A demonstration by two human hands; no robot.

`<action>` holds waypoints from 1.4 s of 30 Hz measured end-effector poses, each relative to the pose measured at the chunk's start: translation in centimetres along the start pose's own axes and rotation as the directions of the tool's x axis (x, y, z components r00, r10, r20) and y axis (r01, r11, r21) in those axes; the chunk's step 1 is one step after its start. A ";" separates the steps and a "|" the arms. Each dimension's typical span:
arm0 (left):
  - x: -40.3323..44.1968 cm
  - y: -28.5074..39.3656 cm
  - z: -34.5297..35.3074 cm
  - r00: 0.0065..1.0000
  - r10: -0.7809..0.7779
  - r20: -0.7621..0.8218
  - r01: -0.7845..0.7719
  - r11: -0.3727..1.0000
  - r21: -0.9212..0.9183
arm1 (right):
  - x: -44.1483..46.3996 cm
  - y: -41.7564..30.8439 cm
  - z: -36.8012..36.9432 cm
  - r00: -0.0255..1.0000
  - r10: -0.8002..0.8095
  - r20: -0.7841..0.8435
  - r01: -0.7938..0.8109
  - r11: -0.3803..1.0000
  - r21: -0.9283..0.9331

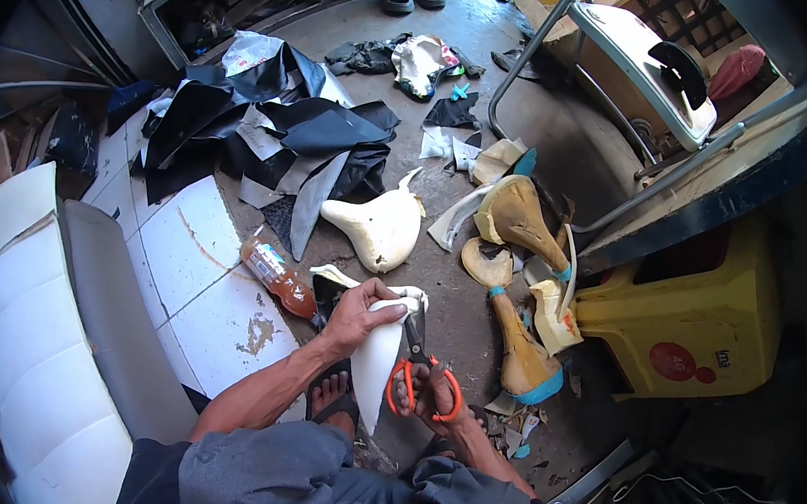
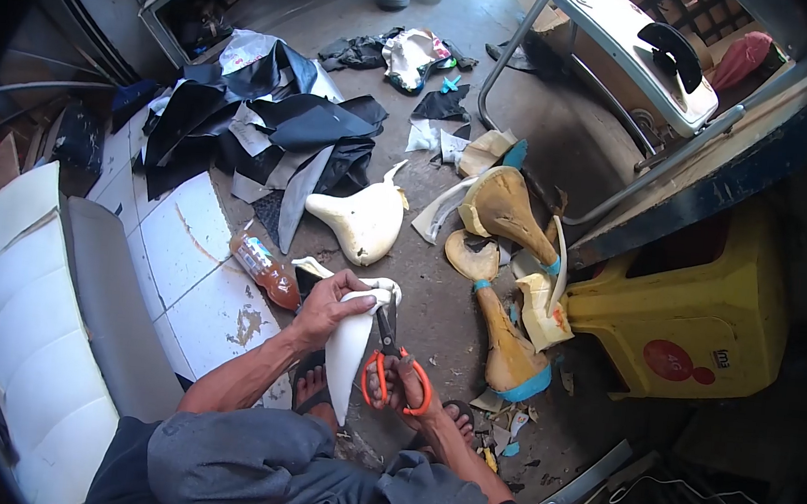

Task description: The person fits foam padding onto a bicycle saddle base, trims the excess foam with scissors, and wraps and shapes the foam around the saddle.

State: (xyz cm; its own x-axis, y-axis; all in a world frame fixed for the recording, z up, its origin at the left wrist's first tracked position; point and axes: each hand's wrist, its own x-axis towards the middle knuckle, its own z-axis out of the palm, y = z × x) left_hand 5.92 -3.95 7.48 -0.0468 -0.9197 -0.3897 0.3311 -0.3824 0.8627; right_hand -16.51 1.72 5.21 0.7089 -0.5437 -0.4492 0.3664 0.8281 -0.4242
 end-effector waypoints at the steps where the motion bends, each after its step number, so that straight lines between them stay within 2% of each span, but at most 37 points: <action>1: -0.2 0.7 0.0 1.000 -0.030 0.009 0.030 0.999 0.023 | 0.4 0.1 0.0 1.000 0.000 0.021 0.001 0.999 -0.035; 6: -0.1 1.5 -1.1 0.998 -0.043 0.037 0.039 0.995 0.091 | 0.6 0.3 -0.1 1.000 0.013 0.020 -0.012 0.997 -0.072; 12: 0.3 1.7 -1.6 0.993 -0.039 0.107 0.027 0.993 0.119 | -0.1 0.7 -0.4 0.999 0.044 -0.020 -0.044 0.999 -0.017; 14: 0.0 2.2 -1.4 0.993 -0.045 0.107 0.033 0.993 0.115 | -0.3 0.9 0.2 0.995 0.026 -0.097 -0.031 0.998 -0.056; 18: -0.4 1.7 -1.4 0.996 -0.025 0.082 0.018 0.996 0.084 | -0.5 0.5 0.1 0.999 0.033 -0.029 -0.036 0.995 -0.090; 20: -0.4 1.8 -1.6 0.995 -0.034 0.091 0.027 0.996 0.082 | -0.9 0.1 0.5 0.995 -0.005 -0.100 -0.021 0.965 -0.262; 24: -0.8 2.0 -1.6 0.987 -0.059 0.150 0.041 0.992 0.121 | -1.1 0.5 0.4 0.996 -0.062 -0.065 0.038 0.944 -0.326; 27: -0.5 1.8 -2.1 0.980 -0.045 0.194 0.016 0.989 0.148 | -0.8 0.8 0.4 0.997 -0.071 -0.036 0.060 0.969 -0.239; 29: -0.5 1.4 -2.5 0.979 -0.039 0.201 0.012 0.991 0.133 | -1.0 0.2 0.1 0.997 -0.035 -0.074 0.005 0.926 -0.378; 32: -0.6 2.0 -2.5 0.977 -0.036 0.210 0.010 0.992 0.124 | -1.5 -0.1 0.4 0.996 -0.062 -0.064 0.029 0.905 -0.425; 33: -0.6 1.9 -2.6 0.972 -0.045 0.232 0.007 0.987 0.162 | -1.4 0.3 0.1 0.995 -0.062 -0.072 0.025 0.905 -0.425; 35: -0.4 2.0 -2.4 0.965 -0.049 0.256 -0.002 0.981 0.195 | -0.5 1.1 -0.9 0.989 -0.143 0.048 0.150 0.928 -0.341; 36: -0.6 2.3 -2.3 0.962 -0.065 0.265 0.008 0.977 0.211 | -0.7 1.0 -1.0 0.989 -0.139 0.045 0.146 0.928 -0.343; 38: -0.8 1.7 -2.3 0.961 -0.076 0.267 0.014 0.973 0.229 | -0.9 0.4 -1.2 0.992 -0.036 -0.121 -0.011 0.930 -0.368; 40: -0.9 -1.4 -2.6 0.929 -0.049 0.368 0.017 0.996 0.089 | -1.1 0.1 -2.5 0.992 -0.023 -0.121 -0.015 0.951 -0.310; 41: -1.2 -2.4 -2.8 0.929 -0.097 0.356 0.095 0.995 0.023 | -1.3 -0.1 -3.1 0.992 -0.012 -0.124 -0.020 0.968 -0.248; 42: -1.3 -3.2 -2.6 0.954 0.014 0.299 -0.047 0.993 0.106 | -1.6 -0.8 -2.3 0.992 -0.016 -0.128 -0.017 0.969 -0.248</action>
State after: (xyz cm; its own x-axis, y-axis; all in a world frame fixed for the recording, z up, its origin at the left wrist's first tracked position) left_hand 7.38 -1.31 4.33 -0.3217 -0.9094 -0.2638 0.2312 -0.3456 0.9095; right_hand -19.38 1.63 4.44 0.6200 -0.5697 -0.5395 0.1935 0.7774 -0.5985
